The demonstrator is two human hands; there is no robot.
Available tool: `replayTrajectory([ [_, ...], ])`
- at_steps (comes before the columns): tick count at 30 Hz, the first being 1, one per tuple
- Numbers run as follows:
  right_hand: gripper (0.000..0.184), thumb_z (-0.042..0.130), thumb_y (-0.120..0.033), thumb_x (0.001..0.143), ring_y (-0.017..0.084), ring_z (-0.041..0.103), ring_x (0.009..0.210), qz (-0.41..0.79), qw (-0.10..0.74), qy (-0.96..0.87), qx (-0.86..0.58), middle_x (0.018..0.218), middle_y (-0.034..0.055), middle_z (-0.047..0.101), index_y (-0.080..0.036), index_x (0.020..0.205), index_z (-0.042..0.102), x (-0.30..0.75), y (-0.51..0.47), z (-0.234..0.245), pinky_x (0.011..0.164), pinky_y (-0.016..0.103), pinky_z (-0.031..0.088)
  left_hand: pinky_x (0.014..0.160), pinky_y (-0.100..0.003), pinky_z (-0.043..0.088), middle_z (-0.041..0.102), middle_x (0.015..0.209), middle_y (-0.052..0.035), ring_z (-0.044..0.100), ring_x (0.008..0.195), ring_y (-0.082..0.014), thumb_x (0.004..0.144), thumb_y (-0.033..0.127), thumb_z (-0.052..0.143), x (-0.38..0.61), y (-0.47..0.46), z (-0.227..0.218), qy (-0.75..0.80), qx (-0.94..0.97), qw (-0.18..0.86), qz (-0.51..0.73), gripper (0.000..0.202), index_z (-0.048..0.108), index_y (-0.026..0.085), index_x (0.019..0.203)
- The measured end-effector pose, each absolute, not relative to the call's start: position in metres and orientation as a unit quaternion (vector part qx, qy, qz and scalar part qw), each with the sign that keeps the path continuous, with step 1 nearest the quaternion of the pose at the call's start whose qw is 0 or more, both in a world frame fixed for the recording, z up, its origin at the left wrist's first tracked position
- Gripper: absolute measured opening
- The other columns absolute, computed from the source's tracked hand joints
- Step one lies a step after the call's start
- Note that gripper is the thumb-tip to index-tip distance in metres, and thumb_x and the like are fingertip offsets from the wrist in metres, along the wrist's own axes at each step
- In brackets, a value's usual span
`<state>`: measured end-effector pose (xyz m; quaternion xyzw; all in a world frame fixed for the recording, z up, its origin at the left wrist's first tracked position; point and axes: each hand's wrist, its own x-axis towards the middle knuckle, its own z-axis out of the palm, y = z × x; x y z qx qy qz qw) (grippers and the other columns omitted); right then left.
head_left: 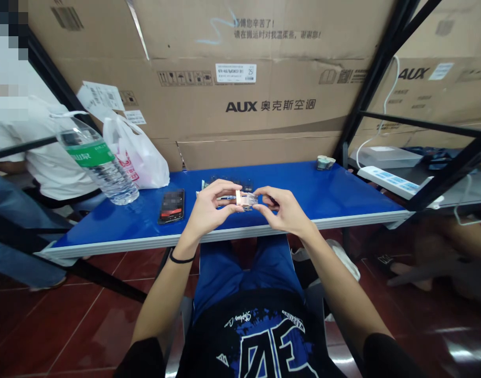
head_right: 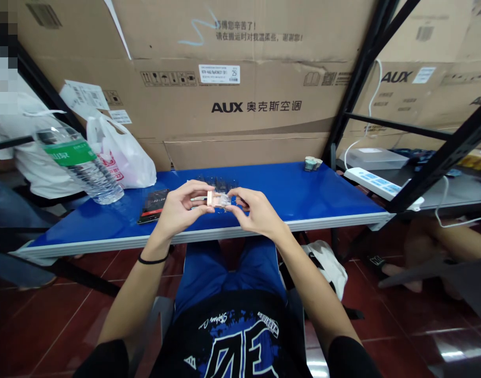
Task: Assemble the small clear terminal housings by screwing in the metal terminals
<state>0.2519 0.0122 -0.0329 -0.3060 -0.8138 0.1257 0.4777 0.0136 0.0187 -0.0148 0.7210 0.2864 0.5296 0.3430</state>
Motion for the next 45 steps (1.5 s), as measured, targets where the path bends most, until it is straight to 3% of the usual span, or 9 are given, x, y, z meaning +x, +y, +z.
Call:
replayTrajectory([
  [7,0.023,0.067,-0.03,0.098,0.01,0.034,0.06,0.136,0.469,-0.824,-0.286,0.07,-0.0056,0.045,-0.015,0.114,0.072,0.252,0.016,-0.035,0.06,0.028,0.032,0.088,-0.036,0.072,0.07,0.117,-0.0078,0.079,0.105,-0.0241,0.071,0.028,0.097,0.018,0.017,-0.016,0.282,0.719,0.357,0.525,0.043,0.081,0.019,0.11],
  [14,0.034,0.083,-0.039,0.086,0.009,0.03,0.058,0.269,0.496,-0.771,-0.296,0.061,-0.008,0.038,-0.016,0.111,0.084,0.253,0.014,-0.028,0.059,0.028,0.028,0.088,-0.037,0.072,0.07,0.119,-0.0079,0.078,0.108,-0.0251,0.072,0.028,0.097,0.014,0.02,-0.016,0.26,0.734,0.355,0.517,0.043,0.082,0.021,0.112],
  [19,0.039,0.078,-0.046,0.089,0.011,0.038,0.061,0.353,0.476,-0.737,-0.325,0.066,-0.0038,0.051,-0.016,0.113,0.082,0.252,0.006,-0.015,0.06,0.028,0.032,0.095,-0.039,0.071,0.067,0.118,-0.0062,0.074,0.114,-0.0228,0.076,0.023,0.096,0.013,0.017,-0.014,0.206,0.757,0.326,0.528,0.043,0.082,0.026,0.117],
  [21,0.036,0.074,-0.049,0.092,0.01,0.039,0.061,0.387,0.463,-0.729,-0.322,0.066,-0.0024,0.055,-0.015,0.103,0.083,0.251,0.005,-0.012,0.06,0.028,0.032,0.097,-0.04,0.07,0.065,0.118,-0.0054,0.073,0.118,-0.0231,0.079,0.021,0.094,0.014,0.014,-0.012,0.187,0.764,0.314,0.532,0.042,0.081,0.029,0.119],
  [24,0.037,0.076,-0.052,0.091,0.009,0.032,0.057,0.435,0.45,-0.72,-0.301,0.059,-0.0043,0.047,-0.015,0.084,0.08,0.249,0.004,-0.013,0.056,0.027,0.025,0.097,-0.04,0.071,0.064,0.12,-0.0046,0.073,0.121,-0.024,0.082,0.018,0.091,0.015,0.01,-0.01,0.161,0.771,0.306,0.535,0.041,0.081,0.031,0.119],
  [29,0.041,0.082,-0.056,0.086,0.007,0.023,0.051,0.51,0.44,-0.682,-0.285,0.052,-0.0082,0.034,-0.016,0.077,0.078,0.246,0.007,-0.02,0.051,0.027,0.017,0.095,-0.039,0.071,0.065,0.119,-0.0053,0.075,0.118,-0.0251,0.08,0.019,0.094,0.014,0.007,-0.009,0.147,0.774,0.308,0.534,0.044,0.08,0.03,0.12],
  [34,0.044,0.083,-0.056,0.085,0.006,0.023,0.051,0.512,0.446,-0.676,-0.286,0.053,-0.0081,0.034,-0.016,0.071,0.075,0.243,0.008,-0.021,0.051,0.027,0.017,0.096,-0.04,0.071,0.065,0.119,-0.0049,0.075,0.117,-0.0245,0.081,0.019,0.093,0.013,0.006,-0.008,0.155,0.778,0.295,0.533,0.043,0.08,0.03,0.121],
  [42,0.041,0.076,-0.057,0.09,0.01,0.038,0.06,0.462,0.468,-0.7,-0.28,0.066,-0.0028,0.054,-0.016,0.091,0.079,0.242,0.005,-0.016,0.057,0.026,0.029,0.098,-0.042,0.07,0.064,0.121,-0.0042,0.073,0.117,-0.0214,0.086,0.021,0.089,0.014,0.007,-0.01,0.171,0.809,0.236,0.511,0.042,0.077,0.031,0.125],
  [45,0.043,0.076,-0.059,0.089,0.012,0.045,0.066,0.437,0.475,-0.705,-0.293,0.074,0.001,0.064,-0.017,0.089,0.079,0.24,0.005,-0.017,0.062,0.027,0.035,0.099,-0.042,0.07,0.065,0.121,-0.0049,0.072,0.116,-0.0206,0.088,0.023,0.087,0.016,0.006,-0.01,0.18,0.819,0.215,0.5,0.04,0.077,0.029,0.126],
])
